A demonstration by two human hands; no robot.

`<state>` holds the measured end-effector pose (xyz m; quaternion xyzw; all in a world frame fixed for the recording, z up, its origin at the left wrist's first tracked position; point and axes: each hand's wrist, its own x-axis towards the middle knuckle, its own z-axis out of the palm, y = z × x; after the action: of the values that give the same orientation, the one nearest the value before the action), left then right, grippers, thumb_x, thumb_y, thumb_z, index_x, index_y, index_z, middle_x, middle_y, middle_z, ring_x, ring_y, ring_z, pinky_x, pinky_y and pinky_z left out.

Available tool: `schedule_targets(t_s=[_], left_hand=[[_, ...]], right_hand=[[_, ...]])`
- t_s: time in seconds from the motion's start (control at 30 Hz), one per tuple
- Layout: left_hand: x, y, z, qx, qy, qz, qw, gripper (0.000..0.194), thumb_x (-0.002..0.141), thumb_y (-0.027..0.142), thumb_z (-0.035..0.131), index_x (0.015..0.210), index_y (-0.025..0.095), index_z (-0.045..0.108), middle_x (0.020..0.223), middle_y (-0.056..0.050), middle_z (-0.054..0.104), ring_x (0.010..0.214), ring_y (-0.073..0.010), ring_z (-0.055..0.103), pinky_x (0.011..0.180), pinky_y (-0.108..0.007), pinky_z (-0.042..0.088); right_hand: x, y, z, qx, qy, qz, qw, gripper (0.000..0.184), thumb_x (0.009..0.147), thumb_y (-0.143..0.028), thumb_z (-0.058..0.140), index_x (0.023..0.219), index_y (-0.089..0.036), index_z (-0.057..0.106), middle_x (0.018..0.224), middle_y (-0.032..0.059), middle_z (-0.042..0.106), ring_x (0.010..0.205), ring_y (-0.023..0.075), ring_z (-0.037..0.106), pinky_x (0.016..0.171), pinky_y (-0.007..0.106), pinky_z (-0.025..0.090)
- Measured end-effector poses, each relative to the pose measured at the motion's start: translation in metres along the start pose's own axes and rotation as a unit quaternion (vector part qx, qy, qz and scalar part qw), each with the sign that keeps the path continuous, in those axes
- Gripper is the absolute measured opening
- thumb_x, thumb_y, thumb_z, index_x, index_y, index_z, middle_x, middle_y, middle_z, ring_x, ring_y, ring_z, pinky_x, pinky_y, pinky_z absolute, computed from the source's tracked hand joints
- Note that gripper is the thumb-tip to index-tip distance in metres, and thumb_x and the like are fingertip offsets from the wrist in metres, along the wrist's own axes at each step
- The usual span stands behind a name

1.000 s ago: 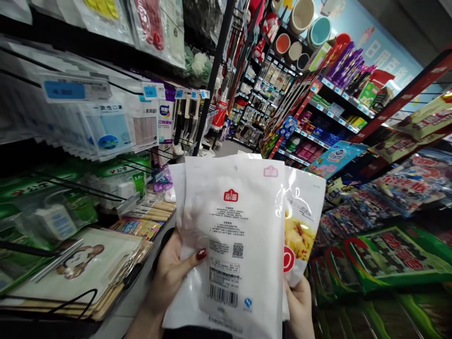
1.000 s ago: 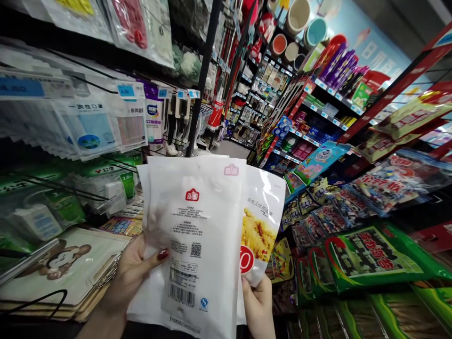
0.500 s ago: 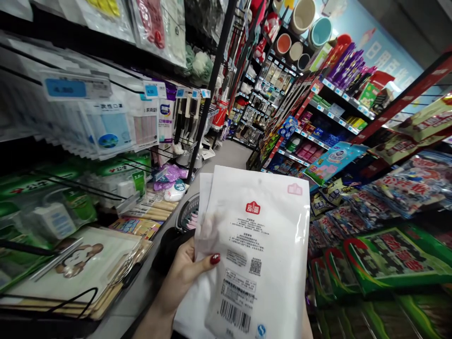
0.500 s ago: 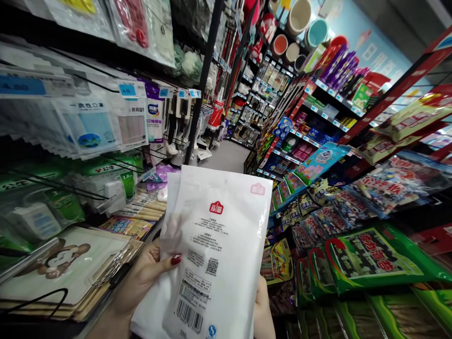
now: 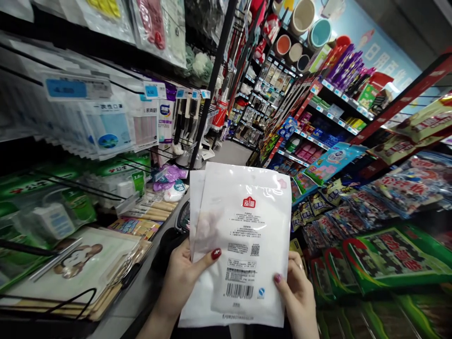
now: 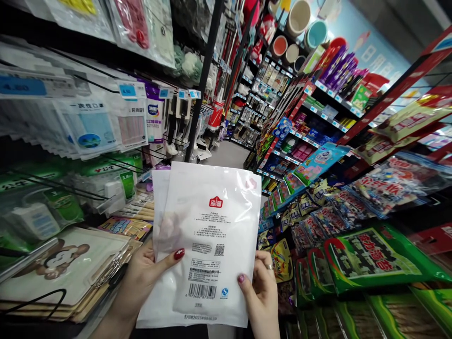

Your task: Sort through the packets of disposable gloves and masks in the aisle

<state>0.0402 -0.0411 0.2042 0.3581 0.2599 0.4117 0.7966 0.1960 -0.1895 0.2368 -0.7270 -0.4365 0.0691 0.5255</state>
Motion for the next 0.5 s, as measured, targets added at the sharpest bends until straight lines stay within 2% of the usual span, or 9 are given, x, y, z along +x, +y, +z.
schedule_targets(t_s=[0.1, 0.23, 0.33, 0.43, 0.5], left_hand=[[0.003, -0.005, -0.003, 0.008, -0.006, 0.007, 1.0, 0.039, 0.065, 0.026, 0.074, 0.101, 0.015, 0.063, 0.099, -0.009, 0.068, 0.095, -0.0251, 0.062, 0.082, -0.03, 0.049], [0.003, -0.014, -0.001, -0.023, -0.037, 0.002, 0.999, 0.038, 0.074, 0.032, 0.065, 0.109, 0.018, 0.061, 0.103, -0.008, 0.067, 0.094, -0.0231, 0.062, 0.079, -0.028, 0.049], [0.003, -0.018, 0.003, -0.032, -0.048, 0.002, 0.998, 0.038, 0.076, 0.035, 0.063, 0.11, 0.018, 0.062, 0.102, -0.007, 0.067, 0.093, -0.0233, 0.061, 0.084, -0.03, 0.046], [0.006, -0.017, 0.003, -0.014, -0.054, 0.006, 0.998, 0.035, 0.076, 0.035, 0.062, 0.106, 0.018, 0.064, 0.097, -0.006, 0.068, 0.092, -0.0225, 0.061, 0.085, -0.029, 0.045], [0.009, -0.016, -0.001, -0.006, -0.042, 0.008, 0.999, 0.035, 0.076, 0.035, 0.062, 0.106, 0.018, 0.063, 0.094, -0.005, 0.068, 0.09, -0.0218, 0.061, 0.083, -0.028, 0.046]], right_hand=[[-0.002, -0.003, 0.001, -0.024, 0.017, 0.006, 1.0, 0.021, 0.078, -0.034, 0.057, 0.064, -0.018, 0.06, 0.08, 0.0043, 0.051, 0.076, 0.0184, 0.051, 0.065, 0.028, 0.041], [-0.003, -0.005, -0.001, -0.021, 0.092, -0.009, 0.995, 0.022, 0.078, -0.032, 0.058, 0.06, -0.018, 0.058, 0.068, 0.0015, 0.049, 0.066, 0.0156, 0.047, 0.061, 0.027, 0.037], [-0.002, -0.009, -0.006, -0.034, 0.147, -0.009, 0.989, 0.022, 0.074, -0.033, 0.062, 0.059, -0.017, 0.059, 0.073, 0.0036, 0.052, 0.07, 0.0171, 0.048, 0.061, 0.027, 0.037], [0.0, -0.012, -0.017, -0.036, 0.148, 0.006, 0.988, 0.023, 0.073, -0.035, 0.062, 0.06, -0.017, 0.059, 0.074, 0.0037, 0.054, 0.07, 0.017, 0.049, 0.062, 0.028, 0.038], [0.0, -0.011, -0.028, -0.024, 0.171, 0.018, 0.985, 0.022, 0.072, -0.036, 0.063, 0.061, -0.017, 0.058, 0.073, 0.0032, 0.055, 0.068, 0.0166, 0.049, 0.061, 0.028, 0.038]])
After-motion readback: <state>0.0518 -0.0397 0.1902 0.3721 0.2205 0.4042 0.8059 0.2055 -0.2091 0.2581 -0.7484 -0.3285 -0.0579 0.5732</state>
